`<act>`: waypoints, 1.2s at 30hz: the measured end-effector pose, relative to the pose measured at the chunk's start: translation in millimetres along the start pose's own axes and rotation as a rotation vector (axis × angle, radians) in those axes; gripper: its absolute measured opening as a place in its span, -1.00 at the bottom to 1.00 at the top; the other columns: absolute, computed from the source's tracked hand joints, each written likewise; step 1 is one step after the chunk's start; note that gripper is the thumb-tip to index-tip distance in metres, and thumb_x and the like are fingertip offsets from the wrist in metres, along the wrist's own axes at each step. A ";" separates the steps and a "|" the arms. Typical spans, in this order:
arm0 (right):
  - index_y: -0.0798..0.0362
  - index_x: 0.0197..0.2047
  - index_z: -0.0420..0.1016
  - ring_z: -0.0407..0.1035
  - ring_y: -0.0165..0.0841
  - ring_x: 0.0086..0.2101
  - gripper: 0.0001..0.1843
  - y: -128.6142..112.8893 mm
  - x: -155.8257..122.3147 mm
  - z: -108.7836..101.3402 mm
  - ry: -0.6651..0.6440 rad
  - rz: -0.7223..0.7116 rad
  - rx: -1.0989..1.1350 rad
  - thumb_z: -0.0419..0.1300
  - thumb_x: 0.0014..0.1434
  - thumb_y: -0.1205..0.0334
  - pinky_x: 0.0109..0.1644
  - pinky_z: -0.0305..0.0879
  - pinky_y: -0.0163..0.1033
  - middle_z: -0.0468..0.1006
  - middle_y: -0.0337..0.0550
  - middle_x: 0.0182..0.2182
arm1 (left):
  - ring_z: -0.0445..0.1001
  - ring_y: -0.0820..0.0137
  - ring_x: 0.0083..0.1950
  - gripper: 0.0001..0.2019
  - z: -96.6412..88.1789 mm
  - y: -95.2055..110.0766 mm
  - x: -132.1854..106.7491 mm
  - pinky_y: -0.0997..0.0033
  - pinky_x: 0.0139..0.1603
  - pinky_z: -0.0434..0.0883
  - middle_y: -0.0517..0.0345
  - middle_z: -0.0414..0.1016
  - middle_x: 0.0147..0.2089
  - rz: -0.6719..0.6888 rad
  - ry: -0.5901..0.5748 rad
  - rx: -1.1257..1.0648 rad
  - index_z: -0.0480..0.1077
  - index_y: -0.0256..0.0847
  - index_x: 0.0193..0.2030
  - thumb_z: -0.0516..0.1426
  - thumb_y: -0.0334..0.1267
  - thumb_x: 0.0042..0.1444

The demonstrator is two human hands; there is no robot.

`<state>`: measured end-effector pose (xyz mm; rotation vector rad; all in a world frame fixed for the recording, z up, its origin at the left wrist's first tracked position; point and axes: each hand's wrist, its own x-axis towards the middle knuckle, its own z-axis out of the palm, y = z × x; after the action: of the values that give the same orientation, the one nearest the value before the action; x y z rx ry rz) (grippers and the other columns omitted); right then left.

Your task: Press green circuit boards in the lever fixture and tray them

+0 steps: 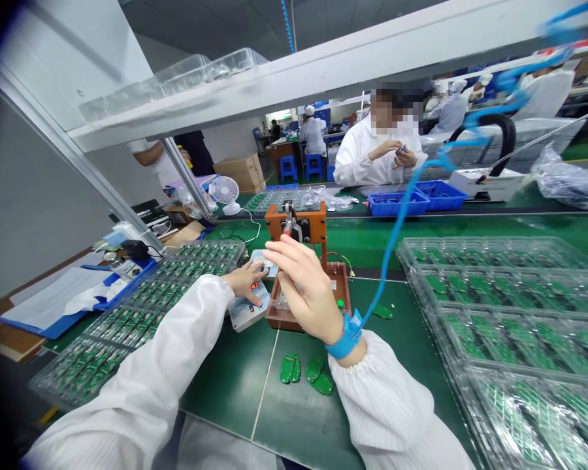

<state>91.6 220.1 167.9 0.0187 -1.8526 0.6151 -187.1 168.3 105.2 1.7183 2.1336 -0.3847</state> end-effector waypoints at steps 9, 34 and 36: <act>-0.24 0.33 0.36 0.24 -0.16 0.33 -0.46 0.1 -0.4 -0.6 0.001 -0.003 0.008 0.06 0.39 0.42 0.39 0.28 0.16 0.48 -0.21 0.24 | -0.41 -0.26 0.58 0.29 -3.6 -13.3 -3.2 -0.24 0.51 -0.14 -0.19 -0.43 0.61 0.036 0.051 -0.057 -0.14 -0.18 0.57 0.31 0.38 -0.19; -0.22 0.31 0.38 0.26 -0.11 0.31 -0.44 -0.1 -0.9 1.1 0.037 -0.019 -0.012 0.10 0.36 0.47 0.36 0.29 0.19 0.48 -0.19 0.23 | -0.48 -0.29 0.57 0.38 4.3 -24.9 -6.7 -0.33 0.50 -0.16 -0.09 -0.48 0.61 0.003 -0.096 0.019 -0.26 -0.10 0.58 0.34 0.39 -0.26; -0.22 0.31 0.39 0.26 -0.10 0.31 -0.44 0.5 -1.3 1.2 0.041 -0.021 -0.022 0.11 0.35 0.47 0.36 0.30 0.19 0.48 -0.19 0.22 | -0.48 -0.29 0.57 0.37 3.5 -23.7 -4.5 -0.35 0.49 -0.15 -0.09 -0.46 0.61 0.003 -0.085 0.034 -0.24 -0.09 0.58 0.35 0.38 -0.26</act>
<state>90.9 219.7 166.3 0.0109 -1.8166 0.5769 -209.0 157.7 103.6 1.6924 2.0756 -0.4863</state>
